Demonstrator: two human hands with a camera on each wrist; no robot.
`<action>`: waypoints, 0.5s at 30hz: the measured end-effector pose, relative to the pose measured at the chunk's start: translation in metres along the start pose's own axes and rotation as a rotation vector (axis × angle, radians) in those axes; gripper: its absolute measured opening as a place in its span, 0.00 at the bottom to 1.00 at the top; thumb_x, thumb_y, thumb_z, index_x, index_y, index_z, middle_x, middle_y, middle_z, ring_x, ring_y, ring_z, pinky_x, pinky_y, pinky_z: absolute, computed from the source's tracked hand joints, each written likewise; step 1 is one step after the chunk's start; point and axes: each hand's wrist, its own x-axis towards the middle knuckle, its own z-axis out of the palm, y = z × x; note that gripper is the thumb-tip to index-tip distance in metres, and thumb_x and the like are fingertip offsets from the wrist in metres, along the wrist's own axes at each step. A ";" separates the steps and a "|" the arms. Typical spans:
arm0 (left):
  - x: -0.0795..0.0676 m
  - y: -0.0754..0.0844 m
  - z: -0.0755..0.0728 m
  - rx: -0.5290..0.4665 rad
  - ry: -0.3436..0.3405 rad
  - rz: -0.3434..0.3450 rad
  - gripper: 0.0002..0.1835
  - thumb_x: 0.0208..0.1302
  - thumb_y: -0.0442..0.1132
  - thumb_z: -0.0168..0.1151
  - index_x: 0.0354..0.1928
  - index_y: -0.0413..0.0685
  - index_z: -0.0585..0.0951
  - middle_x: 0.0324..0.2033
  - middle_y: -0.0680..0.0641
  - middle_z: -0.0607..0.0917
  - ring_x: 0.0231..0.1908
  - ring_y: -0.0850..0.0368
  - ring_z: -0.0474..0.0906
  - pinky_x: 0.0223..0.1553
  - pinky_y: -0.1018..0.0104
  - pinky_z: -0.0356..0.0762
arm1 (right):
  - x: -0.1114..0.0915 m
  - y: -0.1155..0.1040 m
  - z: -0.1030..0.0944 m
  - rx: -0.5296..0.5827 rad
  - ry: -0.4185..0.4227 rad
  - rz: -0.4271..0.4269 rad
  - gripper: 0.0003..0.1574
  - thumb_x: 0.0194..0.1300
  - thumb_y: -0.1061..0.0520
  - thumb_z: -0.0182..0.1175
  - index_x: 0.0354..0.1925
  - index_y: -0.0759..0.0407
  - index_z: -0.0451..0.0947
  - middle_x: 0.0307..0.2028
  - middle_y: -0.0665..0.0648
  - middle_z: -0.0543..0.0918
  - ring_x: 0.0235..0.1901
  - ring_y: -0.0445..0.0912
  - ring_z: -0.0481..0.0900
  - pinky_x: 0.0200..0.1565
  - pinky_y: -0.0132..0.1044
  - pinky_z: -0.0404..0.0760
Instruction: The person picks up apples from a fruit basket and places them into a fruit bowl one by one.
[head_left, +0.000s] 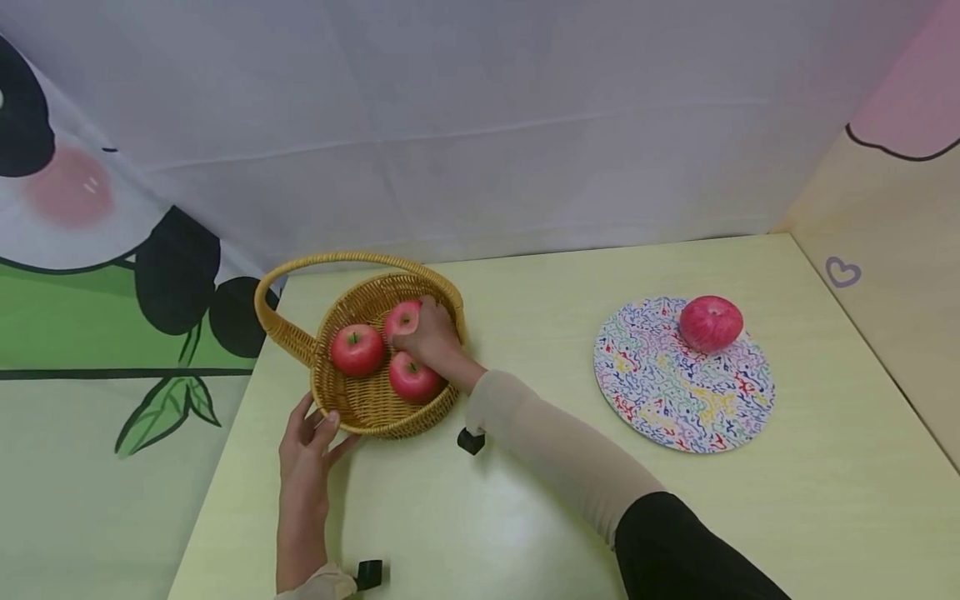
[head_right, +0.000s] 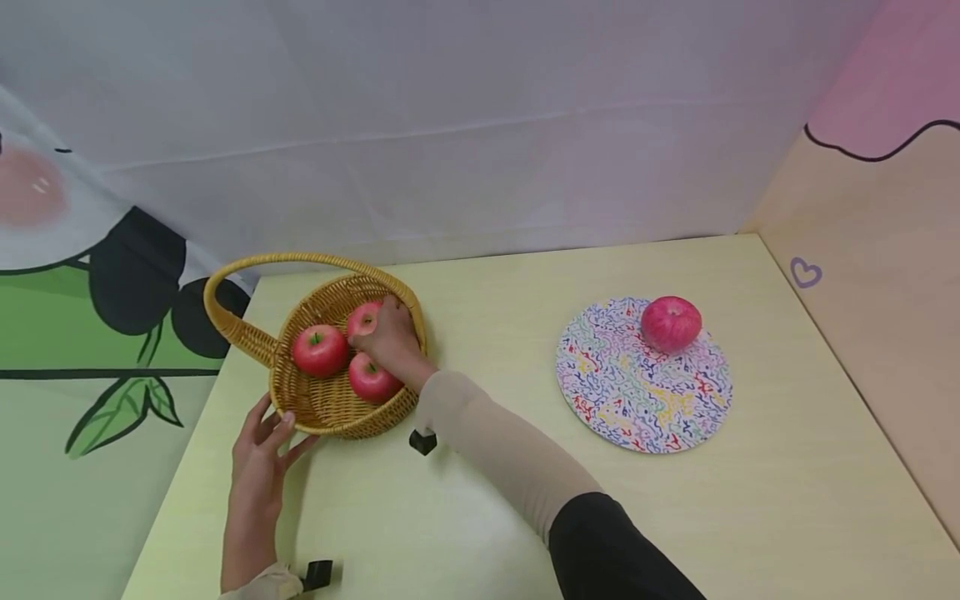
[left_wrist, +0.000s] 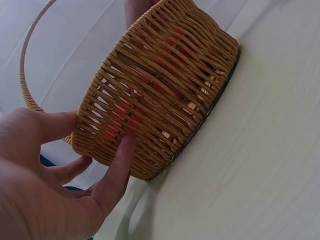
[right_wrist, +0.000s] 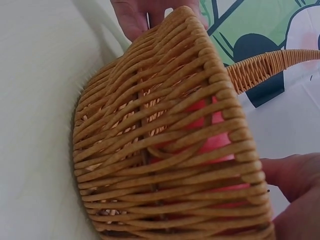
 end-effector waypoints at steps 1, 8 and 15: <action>0.000 0.000 0.000 -0.002 0.000 -0.002 0.37 0.80 0.46 0.55 0.84 0.68 0.51 0.77 0.47 0.62 0.66 0.56 0.70 0.48 0.73 0.87 | 0.000 0.000 0.001 0.007 0.003 -0.001 0.47 0.60 0.52 0.74 0.71 0.63 0.65 0.61 0.63 0.78 0.61 0.52 0.79 0.61 0.44 0.83; -0.002 -0.001 -0.002 0.004 0.001 -0.015 0.37 0.80 0.47 0.54 0.84 0.70 0.51 0.77 0.48 0.61 0.68 0.54 0.69 0.49 0.72 0.87 | -0.001 -0.001 0.001 0.050 0.036 -0.003 0.52 0.60 0.51 0.74 0.75 0.60 0.61 0.66 0.62 0.74 0.65 0.53 0.76 0.63 0.46 0.82; -0.003 0.000 0.000 0.000 0.001 0.003 0.36 0.80 0.46 0.55 0.83 0.69 0.52 0.77 0.47 0.63 0.69 0.53 0.70 0.49 0.71 0.87 | -0.002 -0.004 -0.002 0.077 0.088 -0.061 0.48 0.60 0.48 0.74 0.72 0.59 0.65 0.61 0.59 0.78 0.60 0.51 0.79 0.59 0.43 0.84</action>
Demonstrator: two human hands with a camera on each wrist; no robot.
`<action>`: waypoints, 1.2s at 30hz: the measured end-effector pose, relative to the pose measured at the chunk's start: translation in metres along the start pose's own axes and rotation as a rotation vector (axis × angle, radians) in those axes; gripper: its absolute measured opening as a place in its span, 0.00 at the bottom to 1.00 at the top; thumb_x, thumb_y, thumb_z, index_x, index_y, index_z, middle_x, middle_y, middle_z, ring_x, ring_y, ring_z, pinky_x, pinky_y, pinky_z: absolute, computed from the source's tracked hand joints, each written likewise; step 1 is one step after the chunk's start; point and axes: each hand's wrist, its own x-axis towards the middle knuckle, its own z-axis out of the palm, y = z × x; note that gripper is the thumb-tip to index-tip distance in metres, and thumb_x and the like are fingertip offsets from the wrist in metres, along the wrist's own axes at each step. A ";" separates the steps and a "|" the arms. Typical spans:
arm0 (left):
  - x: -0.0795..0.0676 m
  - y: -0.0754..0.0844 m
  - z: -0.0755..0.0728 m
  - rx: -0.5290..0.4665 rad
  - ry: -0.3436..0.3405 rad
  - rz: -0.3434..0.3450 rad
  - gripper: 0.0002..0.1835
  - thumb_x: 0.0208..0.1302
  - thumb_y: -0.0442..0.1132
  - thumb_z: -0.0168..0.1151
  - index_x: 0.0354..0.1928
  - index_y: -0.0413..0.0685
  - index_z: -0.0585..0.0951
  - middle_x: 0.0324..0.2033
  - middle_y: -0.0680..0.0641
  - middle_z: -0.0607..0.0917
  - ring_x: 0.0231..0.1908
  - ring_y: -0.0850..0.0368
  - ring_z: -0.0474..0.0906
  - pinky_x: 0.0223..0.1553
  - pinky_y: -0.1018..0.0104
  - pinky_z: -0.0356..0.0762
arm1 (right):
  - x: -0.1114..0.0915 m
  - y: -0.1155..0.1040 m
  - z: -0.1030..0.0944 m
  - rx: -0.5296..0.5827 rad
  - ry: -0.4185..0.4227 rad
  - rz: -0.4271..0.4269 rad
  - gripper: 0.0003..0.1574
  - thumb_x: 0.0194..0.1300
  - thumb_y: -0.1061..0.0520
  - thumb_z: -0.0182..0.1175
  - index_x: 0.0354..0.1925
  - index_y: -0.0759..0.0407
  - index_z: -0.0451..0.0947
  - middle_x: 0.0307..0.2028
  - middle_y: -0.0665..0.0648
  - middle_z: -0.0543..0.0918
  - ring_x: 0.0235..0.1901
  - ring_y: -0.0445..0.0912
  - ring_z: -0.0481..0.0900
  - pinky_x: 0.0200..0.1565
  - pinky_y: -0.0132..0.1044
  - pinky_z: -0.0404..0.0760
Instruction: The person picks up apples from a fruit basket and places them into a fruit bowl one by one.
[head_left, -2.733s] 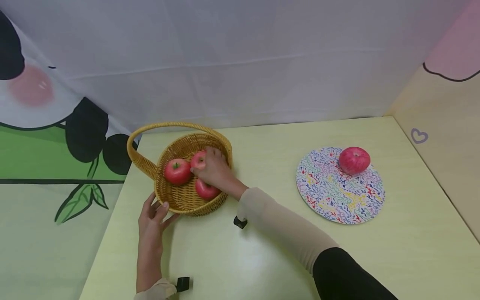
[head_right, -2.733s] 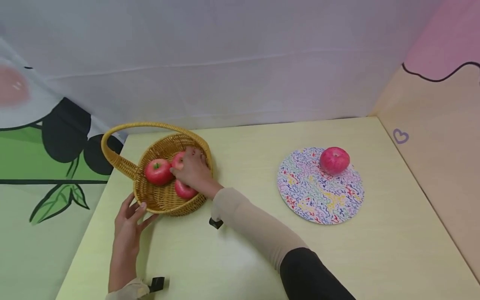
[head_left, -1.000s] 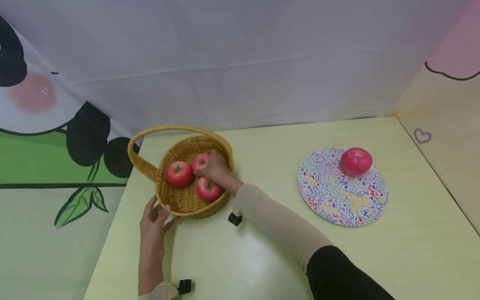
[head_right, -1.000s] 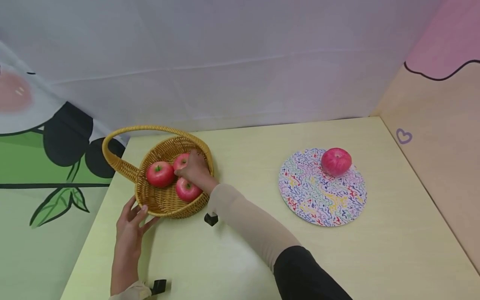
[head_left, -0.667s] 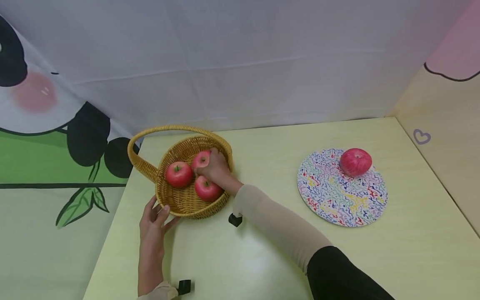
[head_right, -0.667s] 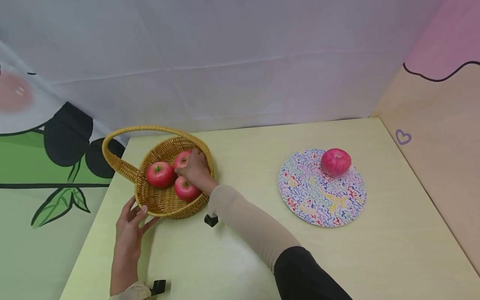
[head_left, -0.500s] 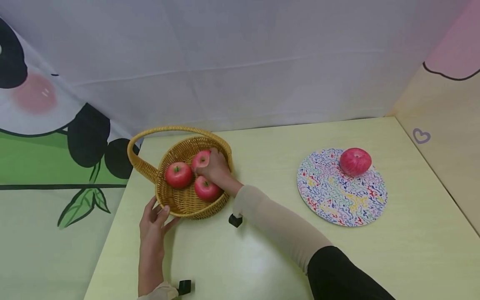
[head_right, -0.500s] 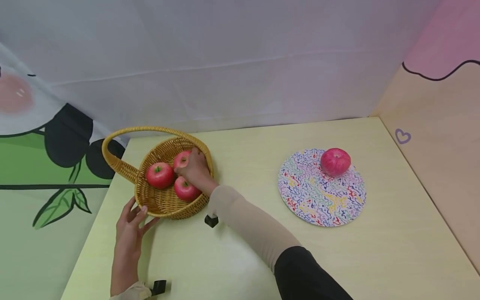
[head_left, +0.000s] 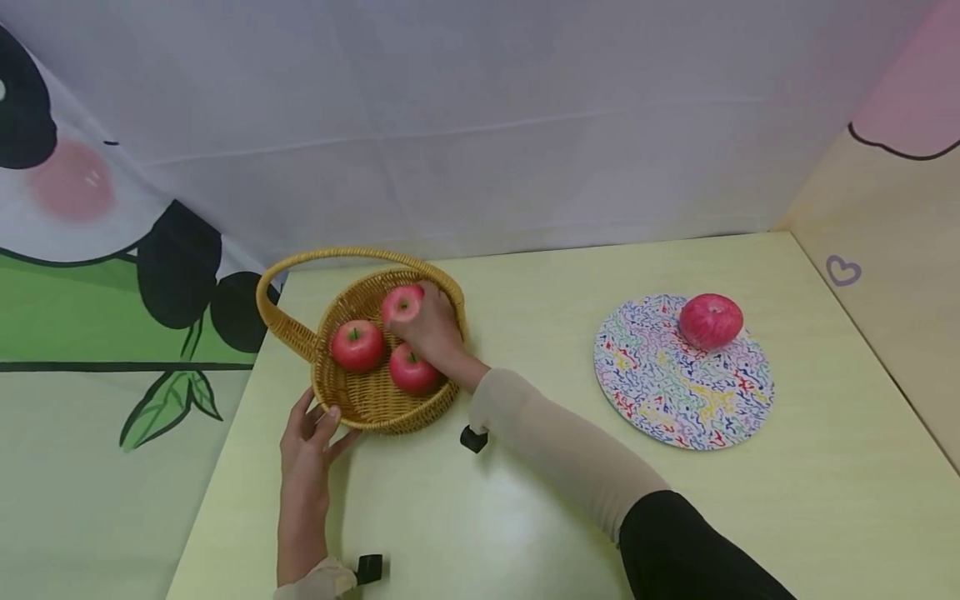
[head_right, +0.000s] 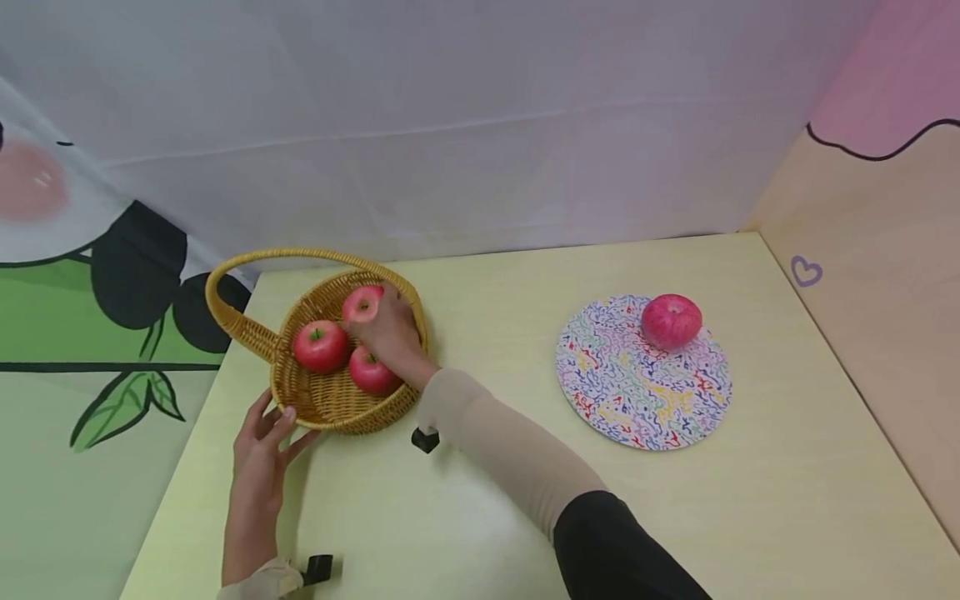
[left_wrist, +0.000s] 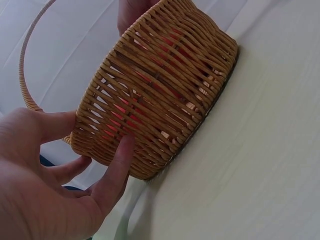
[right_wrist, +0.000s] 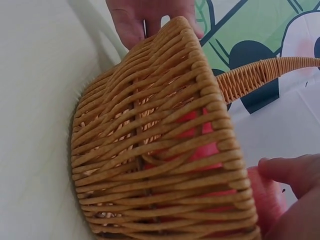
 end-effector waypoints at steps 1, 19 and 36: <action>0.000 0.000 0.000 0.001 -0.001 0.000 0.36 0.80 0.46 0.55 0.83 0.69 0.52 0.77 0.47 0.63 0.69 0.53 0.70 0.50 0.71 0.87 | 0.000 0.000 -0.001 0.008 0.005 -0.011 0.48 0.60 0.48 0.74 0.72 0.59 0.66 0.61 0.59 0.78 0.59 0.50 0.79 0.59 0.43 0.84; 0.001 0.000 -0.003 0.014 -0.002 -0.029 0.37 0.81 0.47 0.53 0.84 0.71 0.49 0.80 0.48 0.60 0.72 0.51 0.67 0.51 0.70 0.87 | -0.009 0.005 -0.014 0.087 -0.160 -0.206 0.51 0.64 0.38 0.70 0.77 0.52 0.62 0.67 0.53 0.77 0.63 0.46 0.78 0.64 0.44 0.81; 0.000 0.000 -0.001 0.010 -0.013 -0.007 0.37 0.80 0.48 0.55 0.83 0.70 0.51 0.78 0.47 0.61 0.67 0.56 0.70 0.50 0.71 0.87 | -0.024 0.006 -0.035 0.087 -0.300 -0.288 0.56 0.61 0.34 0.73 0.79 0.47 0.62 0.69 0.50 0.77 0.64 0.44 0.78 0.64 0.46 0.81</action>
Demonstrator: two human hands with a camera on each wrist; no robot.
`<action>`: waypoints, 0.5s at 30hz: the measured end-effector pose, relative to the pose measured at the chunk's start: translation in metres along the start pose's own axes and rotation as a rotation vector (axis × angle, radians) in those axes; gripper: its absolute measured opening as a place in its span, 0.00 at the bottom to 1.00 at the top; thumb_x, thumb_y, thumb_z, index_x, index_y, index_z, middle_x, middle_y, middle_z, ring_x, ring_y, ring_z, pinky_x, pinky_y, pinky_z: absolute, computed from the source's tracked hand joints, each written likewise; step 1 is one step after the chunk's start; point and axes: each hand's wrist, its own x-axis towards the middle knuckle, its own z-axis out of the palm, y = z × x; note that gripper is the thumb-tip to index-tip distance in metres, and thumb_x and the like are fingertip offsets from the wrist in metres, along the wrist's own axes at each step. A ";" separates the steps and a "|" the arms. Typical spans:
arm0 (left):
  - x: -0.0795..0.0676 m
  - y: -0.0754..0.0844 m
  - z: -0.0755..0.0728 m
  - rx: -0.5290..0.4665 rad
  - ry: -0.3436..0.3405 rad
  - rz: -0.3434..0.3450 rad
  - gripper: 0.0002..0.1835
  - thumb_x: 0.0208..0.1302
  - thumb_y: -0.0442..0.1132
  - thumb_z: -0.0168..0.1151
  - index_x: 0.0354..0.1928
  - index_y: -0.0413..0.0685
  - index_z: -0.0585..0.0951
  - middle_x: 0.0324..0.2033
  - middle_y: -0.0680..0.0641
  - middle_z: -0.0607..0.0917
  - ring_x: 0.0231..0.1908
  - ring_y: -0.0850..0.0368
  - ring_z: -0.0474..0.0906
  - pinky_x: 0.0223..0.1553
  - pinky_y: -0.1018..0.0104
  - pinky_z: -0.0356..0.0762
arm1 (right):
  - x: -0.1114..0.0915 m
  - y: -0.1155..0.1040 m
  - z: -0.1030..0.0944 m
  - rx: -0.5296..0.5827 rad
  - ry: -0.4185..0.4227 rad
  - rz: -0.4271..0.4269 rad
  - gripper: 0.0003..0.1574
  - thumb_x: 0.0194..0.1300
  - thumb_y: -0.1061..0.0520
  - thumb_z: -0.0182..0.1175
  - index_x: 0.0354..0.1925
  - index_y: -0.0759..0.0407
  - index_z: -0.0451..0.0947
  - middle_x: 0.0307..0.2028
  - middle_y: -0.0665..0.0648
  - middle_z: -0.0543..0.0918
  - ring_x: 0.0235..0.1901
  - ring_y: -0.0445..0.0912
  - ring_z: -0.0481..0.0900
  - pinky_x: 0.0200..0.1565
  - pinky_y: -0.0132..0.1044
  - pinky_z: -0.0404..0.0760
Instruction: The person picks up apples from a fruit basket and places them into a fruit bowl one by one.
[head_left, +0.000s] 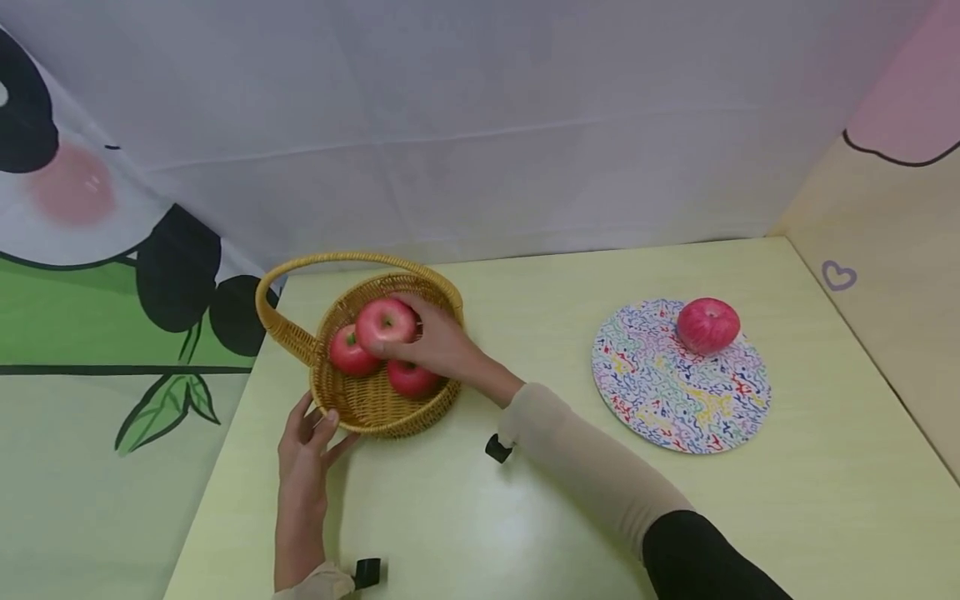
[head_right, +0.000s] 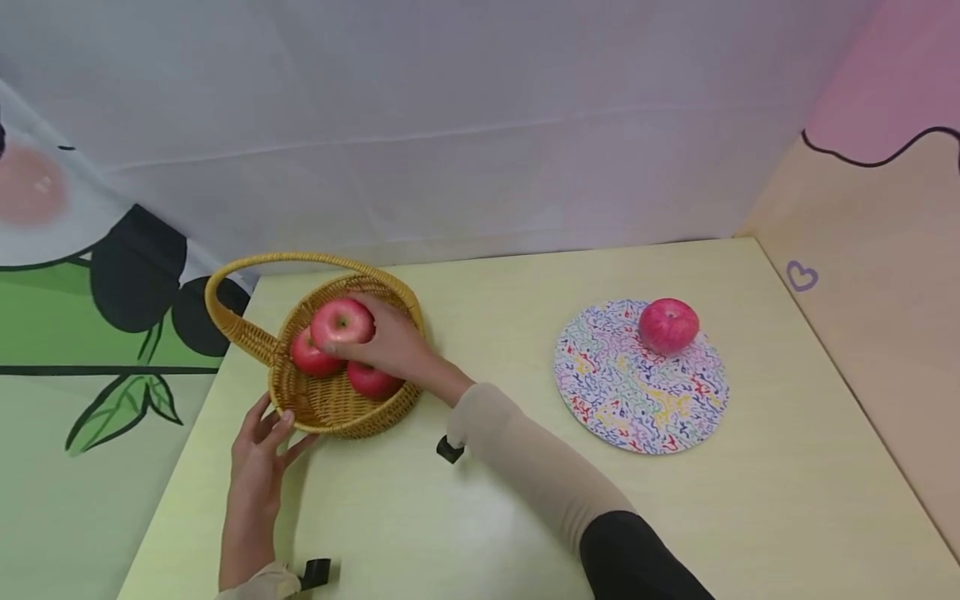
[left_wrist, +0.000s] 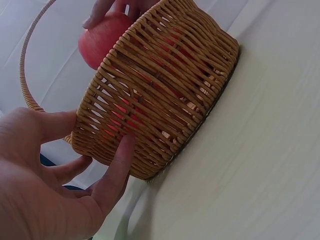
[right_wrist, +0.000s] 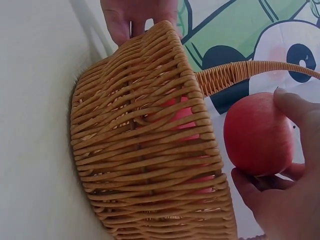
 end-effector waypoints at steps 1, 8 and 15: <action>0.000 0.000 0.000 -0.001 -0.002 0.003 0.37 0.80 0.48 0.55 0.83 0.70 0.51 0.77 0.47 0.62 0.66 0.56 0.71 0.50 0.71 0.87 | -0.001 0.000 -0.001 0.004 0.000 -0.008 0.56 0.61 0.34 0.73 0.79 0.48 0.62 0.69 0.50 0.76 0.64 0.44 0.78 0.65 0.46 0.80; 0.001 0.000 0.000 0.003 0.010 0.010 0.36 0.80 0.48 0.55 0.83 0.69 0.52 0.77 0.47 0.62 0.66 0.57 0.71 0.49 0.72 0.87 | -0.010 0.004 -0.003 0.034 -0.046 -0.041 0.55 0.59 0.36 0.75 0.78 0.47 0.64 0.69 0.50 0.77 0.64 0.43 0.79 0.61 0.37 0.83; 0.000 0.000 0.001 -0.002 0.006 0.017 0.36 0.81 0.47 0.54 0.83 0.68 0.52 0.77 0.47 0.62 0.67 0.55 0.70 0.50 0.71 0.87 | -0.018 0.006 -0.011 0.075 -0.110 -0.085 0.53 0.61 0.41 0.76 0.77 0.46 0.64 0.67 0.50 0.78 0.62 0.42 0.79 0.58 0.34 0.83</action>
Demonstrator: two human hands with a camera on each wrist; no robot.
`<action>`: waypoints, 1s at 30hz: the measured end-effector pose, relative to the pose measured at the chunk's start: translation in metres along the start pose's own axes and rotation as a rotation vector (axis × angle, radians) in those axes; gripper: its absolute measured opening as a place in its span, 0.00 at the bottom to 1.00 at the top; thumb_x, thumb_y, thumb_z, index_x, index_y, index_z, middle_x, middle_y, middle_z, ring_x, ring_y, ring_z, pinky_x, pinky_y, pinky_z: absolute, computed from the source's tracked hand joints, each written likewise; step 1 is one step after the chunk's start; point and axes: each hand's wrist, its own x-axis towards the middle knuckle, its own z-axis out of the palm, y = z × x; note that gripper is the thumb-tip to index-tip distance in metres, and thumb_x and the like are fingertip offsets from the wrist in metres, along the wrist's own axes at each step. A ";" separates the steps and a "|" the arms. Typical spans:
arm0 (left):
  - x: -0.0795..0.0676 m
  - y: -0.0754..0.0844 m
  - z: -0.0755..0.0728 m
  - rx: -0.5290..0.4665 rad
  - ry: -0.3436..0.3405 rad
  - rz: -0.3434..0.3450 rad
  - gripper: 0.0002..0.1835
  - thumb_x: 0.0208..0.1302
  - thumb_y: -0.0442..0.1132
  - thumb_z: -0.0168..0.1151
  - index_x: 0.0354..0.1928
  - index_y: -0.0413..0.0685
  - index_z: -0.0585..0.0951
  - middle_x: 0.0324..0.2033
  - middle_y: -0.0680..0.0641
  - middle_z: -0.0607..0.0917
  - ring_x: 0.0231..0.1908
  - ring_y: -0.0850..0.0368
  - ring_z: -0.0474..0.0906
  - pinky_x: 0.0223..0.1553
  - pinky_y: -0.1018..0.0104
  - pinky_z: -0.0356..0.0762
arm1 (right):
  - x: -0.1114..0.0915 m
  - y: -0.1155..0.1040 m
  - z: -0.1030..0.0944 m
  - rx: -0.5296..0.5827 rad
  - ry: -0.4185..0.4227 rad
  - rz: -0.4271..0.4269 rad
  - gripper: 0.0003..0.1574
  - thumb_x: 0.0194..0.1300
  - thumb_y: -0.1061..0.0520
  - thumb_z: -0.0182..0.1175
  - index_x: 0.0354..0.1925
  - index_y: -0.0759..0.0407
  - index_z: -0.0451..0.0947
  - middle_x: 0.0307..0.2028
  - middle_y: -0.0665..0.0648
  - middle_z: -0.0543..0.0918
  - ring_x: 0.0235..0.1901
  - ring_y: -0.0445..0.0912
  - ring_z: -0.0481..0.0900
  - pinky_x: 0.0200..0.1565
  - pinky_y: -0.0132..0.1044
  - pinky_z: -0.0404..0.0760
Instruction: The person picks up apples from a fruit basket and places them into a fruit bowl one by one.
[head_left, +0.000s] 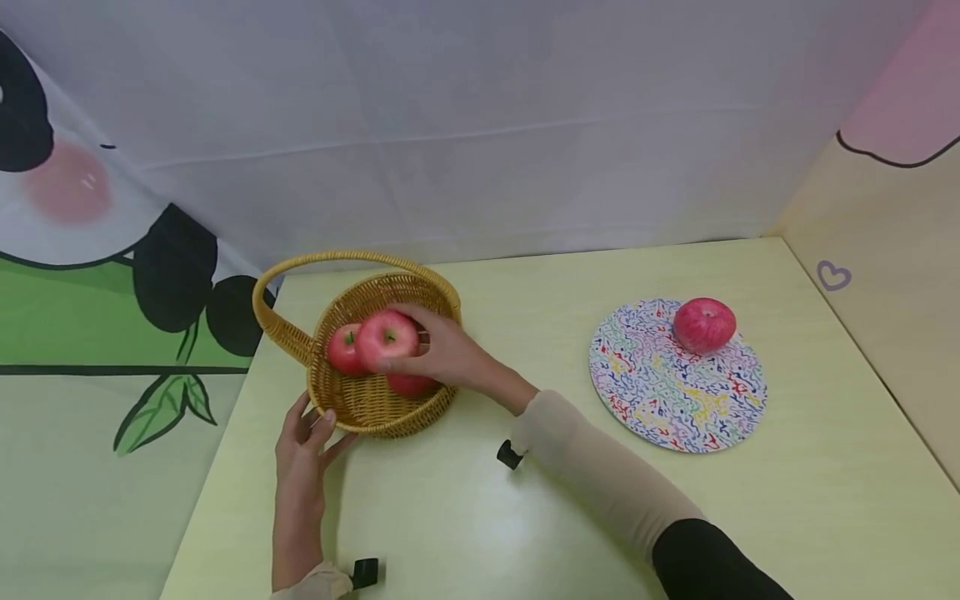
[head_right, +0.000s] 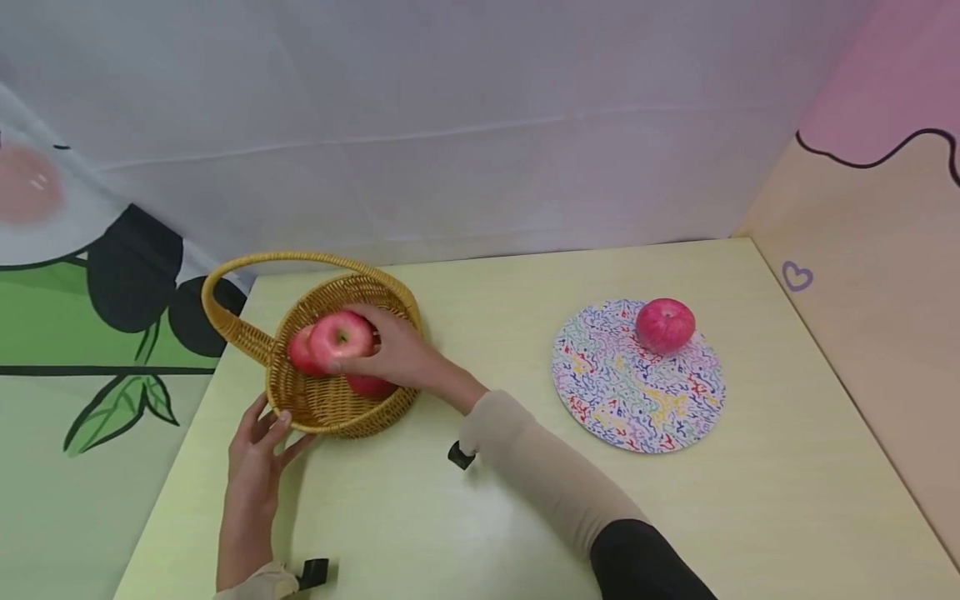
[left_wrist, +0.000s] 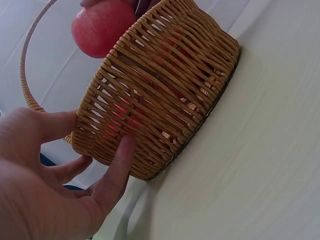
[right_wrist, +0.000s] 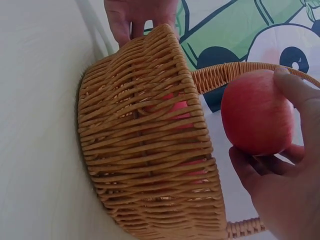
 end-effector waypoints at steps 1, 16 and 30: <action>0.000 0.000 0.000 -0.001 0.000 -0.002 0.36 0.81 0.47 0.54 0.83 0.68 0.52 0.77 0.47 0.62 0.67 0.55 0.70 0.50 0.71 0.87 | -0.001 0.000 -0.002 0.005 -0.010 -0.006 0.52 0.61 0.42 0.76 0.77 0.47 0.64 0.67 0.50 0.78 0.62 0.42 0.79 0.58 0.34 0.84; 0.003 0.000 -0.001 -0.005 -0.009 -0.007 0.37 0.80 0.48 0.56 0.83 0.68 0.53 0.76 0.47 0.63 0.65 0.58 0.72 0.52 0.69 0.87 | -0.026 -0.011 -0.023 -0.055 -0.066 -0.033 0.49 0.59 0.44 0.77 0.75 0.40 0.68 0.66 0.48 0.79 0.64 0.42 0.78 0.65 0.47 0.82; 0.002 -0.001 -0.001 -0.017 -0.011 0.003 0.37 0.80 0.47 0.56 0.83 0.68 0.52 0.77 0.47 0.62 0.67 0.55 0.70 0.51 0.70 0.87 | -0.048 -0.014 -0.038 -0.002 -0.037 -0.043 0.46 0.58 0.46 0.78 0.72 0.39 0.71 0.61 0.46 0.81 0.60 0.41 0.80 0.63 0.46 0.82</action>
